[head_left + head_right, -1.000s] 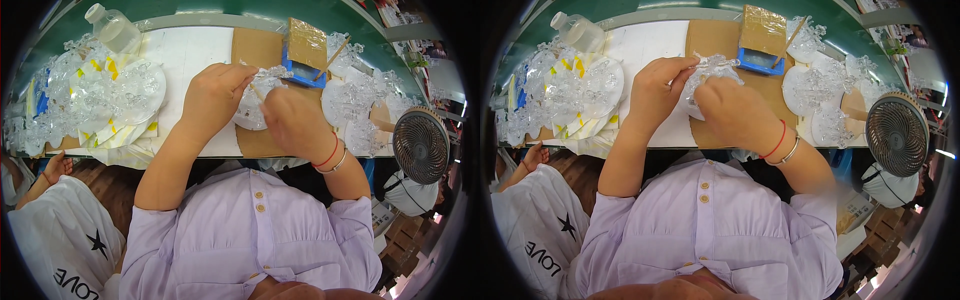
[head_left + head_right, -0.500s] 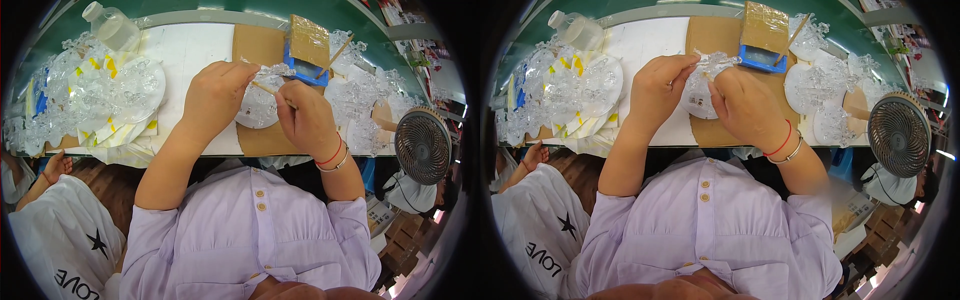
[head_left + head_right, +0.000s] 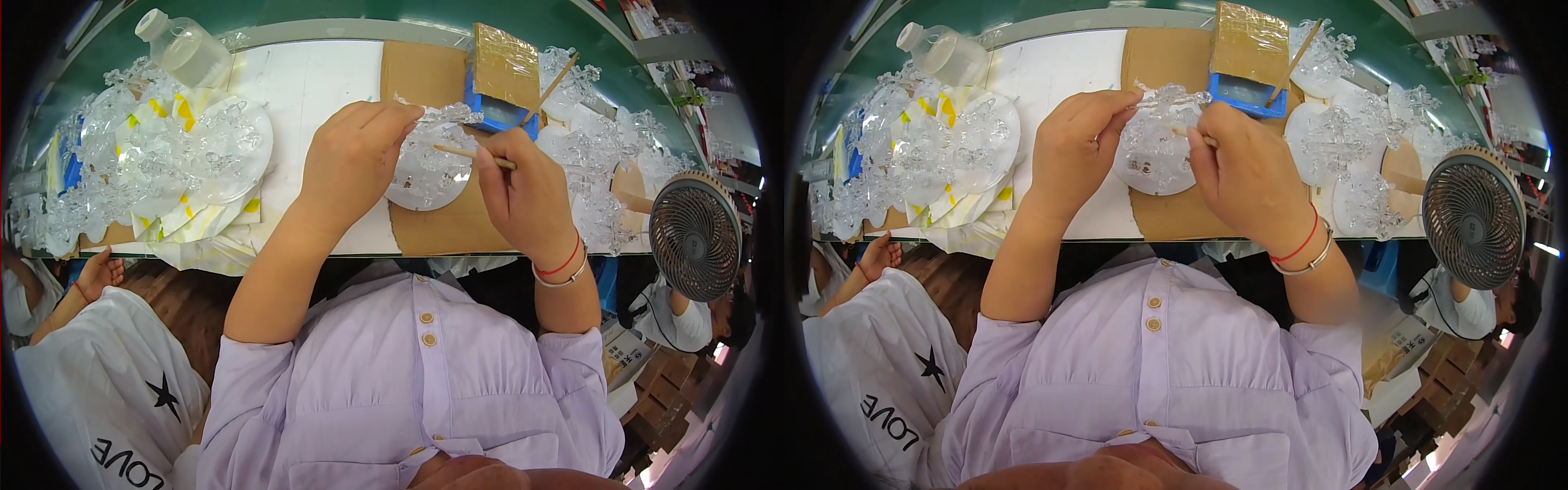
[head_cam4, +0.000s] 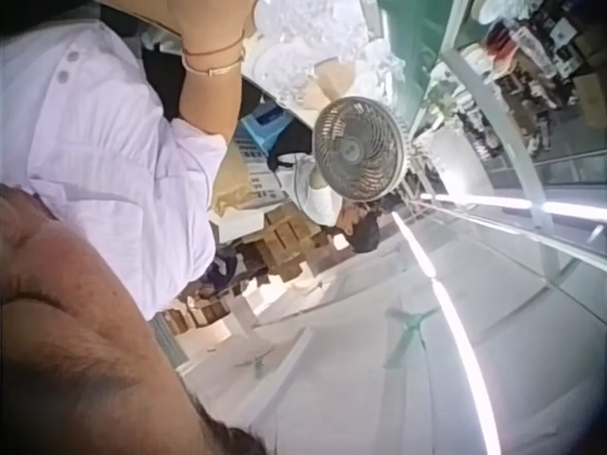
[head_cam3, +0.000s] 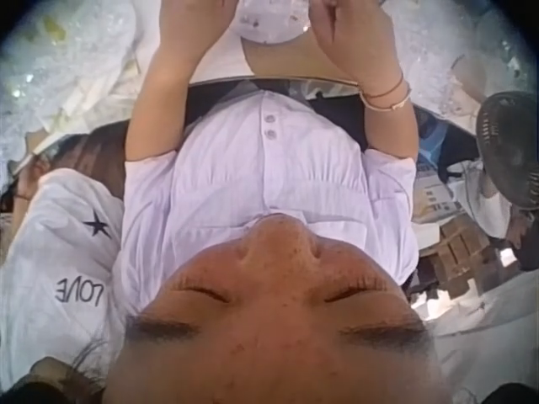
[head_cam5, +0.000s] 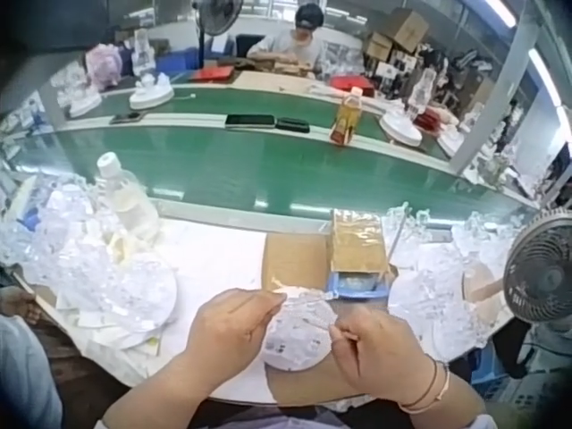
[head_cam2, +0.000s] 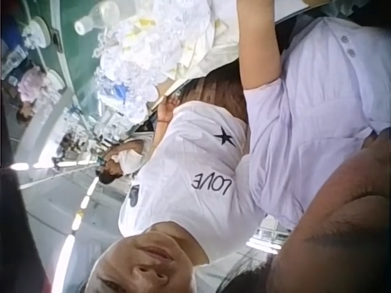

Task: Applying adhesive to crystal-like plastic components and attaching them to a base plate on a lighting assembly line.

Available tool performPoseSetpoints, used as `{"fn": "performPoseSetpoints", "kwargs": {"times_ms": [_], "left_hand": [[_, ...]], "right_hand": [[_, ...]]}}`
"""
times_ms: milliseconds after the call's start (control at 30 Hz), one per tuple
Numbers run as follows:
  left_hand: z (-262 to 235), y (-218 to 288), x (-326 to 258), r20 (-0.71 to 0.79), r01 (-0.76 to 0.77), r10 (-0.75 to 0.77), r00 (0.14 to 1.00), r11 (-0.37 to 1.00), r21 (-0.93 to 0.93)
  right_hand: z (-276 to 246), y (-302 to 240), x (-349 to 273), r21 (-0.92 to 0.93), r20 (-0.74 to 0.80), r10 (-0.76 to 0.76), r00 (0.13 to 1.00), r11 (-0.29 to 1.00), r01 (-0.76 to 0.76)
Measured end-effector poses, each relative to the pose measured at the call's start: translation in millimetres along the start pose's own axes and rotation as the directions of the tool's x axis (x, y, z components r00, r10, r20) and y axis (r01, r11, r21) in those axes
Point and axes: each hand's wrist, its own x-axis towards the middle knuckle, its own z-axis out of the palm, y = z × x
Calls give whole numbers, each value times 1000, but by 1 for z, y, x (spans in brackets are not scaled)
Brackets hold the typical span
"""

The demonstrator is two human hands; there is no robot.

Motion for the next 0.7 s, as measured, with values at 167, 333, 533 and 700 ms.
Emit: {"fn": "performPoseSetpoints", "kwargs": {"times_ms": [167, 333, 533, 700], "left_hand": [[-1, 2, 1, -21, 2, -1, 1000, 1000, 22], [-5, 3, 1, 8, 5, -5, 1000, 999, 37], [-9, 13, 4, -18, -17, 19, 1000, 992, 126], [-30, 54, -26, 50, -210, 205, 978, 963, 167]], "right_hand": [[-6, 5, -32, 7, 9, 76, 997, 997, -76], [-8, 11, -40, 111, 5, 47, 999, 993, -47], [-11, 14, -41, 106, -46, 97, 994, 990, -92], [-16, 18, -24, 150, -25, 39, 999, 988, -35]]}}
